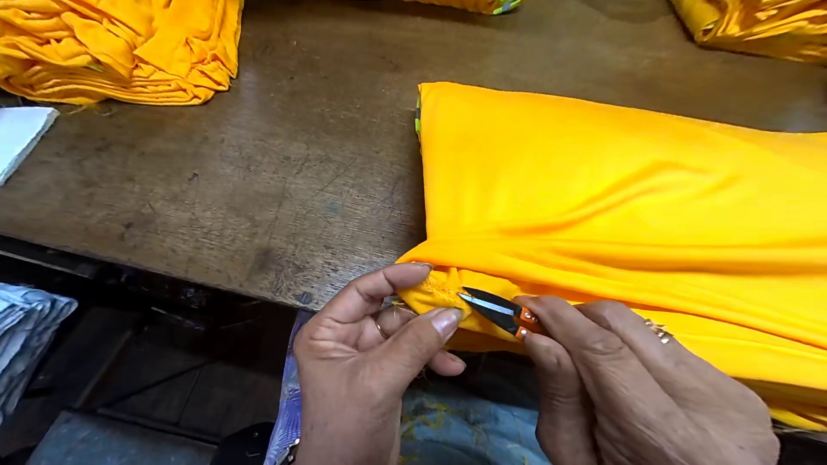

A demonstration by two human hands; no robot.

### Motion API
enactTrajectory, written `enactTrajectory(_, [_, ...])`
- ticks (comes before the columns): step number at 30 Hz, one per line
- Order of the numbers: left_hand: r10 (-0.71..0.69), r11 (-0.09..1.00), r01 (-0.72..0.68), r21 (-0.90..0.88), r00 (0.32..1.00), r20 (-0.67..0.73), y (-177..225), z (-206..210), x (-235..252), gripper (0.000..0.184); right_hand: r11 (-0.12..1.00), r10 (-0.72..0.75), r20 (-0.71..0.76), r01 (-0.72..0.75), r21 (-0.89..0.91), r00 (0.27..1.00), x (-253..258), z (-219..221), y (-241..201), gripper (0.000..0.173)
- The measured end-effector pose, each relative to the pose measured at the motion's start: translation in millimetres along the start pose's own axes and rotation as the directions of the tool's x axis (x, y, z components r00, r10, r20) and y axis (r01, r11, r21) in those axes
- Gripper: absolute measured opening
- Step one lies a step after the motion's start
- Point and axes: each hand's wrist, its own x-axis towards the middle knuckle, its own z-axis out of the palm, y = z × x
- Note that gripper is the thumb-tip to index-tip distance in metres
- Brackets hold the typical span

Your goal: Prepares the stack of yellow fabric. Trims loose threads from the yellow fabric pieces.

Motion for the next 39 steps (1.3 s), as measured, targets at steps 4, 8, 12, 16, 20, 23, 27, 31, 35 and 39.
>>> enactTrajectory(4, [-0.072, 0.997, 0.07, -0.042, 0.997, -0.027, 1.7, 0.9, -0.1, 0.039, 1.0, 0.008, -0.01, -0.008, 0.024, 1.0, 0.6, 0.6, 2.2, 0.034])
enactTrajectory(8, [-0.037, 0.999, 0.036, -0.014, 0.999, -0.015, 3.1, -0.2, 0.5, 0.04, 0.999, 0.007, 0.064, -0.01, 0.052, 0.998, -2.5, -7.2, 6.0, 0.04])
enactTrajectory(12, [0.001, 1.0, -0.001, 0.021, 1.0, 0.005, 2.7, 1.4, -0.2, 0.04, 1.0, 0.001, 0.057, -0.002, 0.017, 0.998, -3.0, -6.6, 3.4, 0.04])
enactTrajectory(16, [0.012, 1.0, -0.012, 0.027, 1.0, 0.006, 1.8, 2.0, -1.2, 0.041, 1.0, 0.007, 0.012, -0.007, -0.009, 1.0, 0.1, -2.1, -0.2, 0.037])
enactTrajectory(20, [0.023, 0.999, -0.024, 0.047, 1.0, 0.018, 1.0, 0.1, -1.4, 0.042, 1.0, -0.009, 0.016, 0.009, -0.019, 1.0, 2.1, -0.9, 1.0, 0.033])
enactTrajectory(23, [0.043, 0.995, -0.047, 0.091, 0.998, 0.046, 2.5, -2.9, 1.2, 0.033, 0.987, 0.055, 0.118, -0.071, 0.142, 0.991, 3.5, -7.3, 6.4, 0.034])
enactTrajectory(27, [0.002, 0.999, -0.005, 0.033, 0.997, 0.08, 8.3, -7.2, 13.3, 0.02, 0.774, 0.27, 0.31, -0.397, 0.493, 0.912, 6.3, -22.1, 20.8, 0.038])
enactTrajectory(31, [-0.153, 0.988, 0.155, -0.007, 0.982, 0.111, 18.6, -4.9, 21.8, 0.023, 0.57, 0.289, 0.441, -0.523, 0.633, 0.849, 20.7, -28.7, 21.8, 0.04])
enactTrajectory(35, [-0.185, 0.979, 0.17, 0.11, 0.971, 0.154, 32.9, 2.1, 19.9, 0.026, 0.481, 0.307, 0.384, -0.49, 0.727, 0.871, 32.7, -15.5, 2.4, 0.034])
enactTrajectory(39, [-0.113, 0.964, 0.046, 0.261, 0.963, 0.247, 31.9, -3.6, 17.2, 0.028, 0.614, 0.28, 0.153, -0.3, 0.73, 0.948, 29.0, 7.7, -3.8, 0.014])
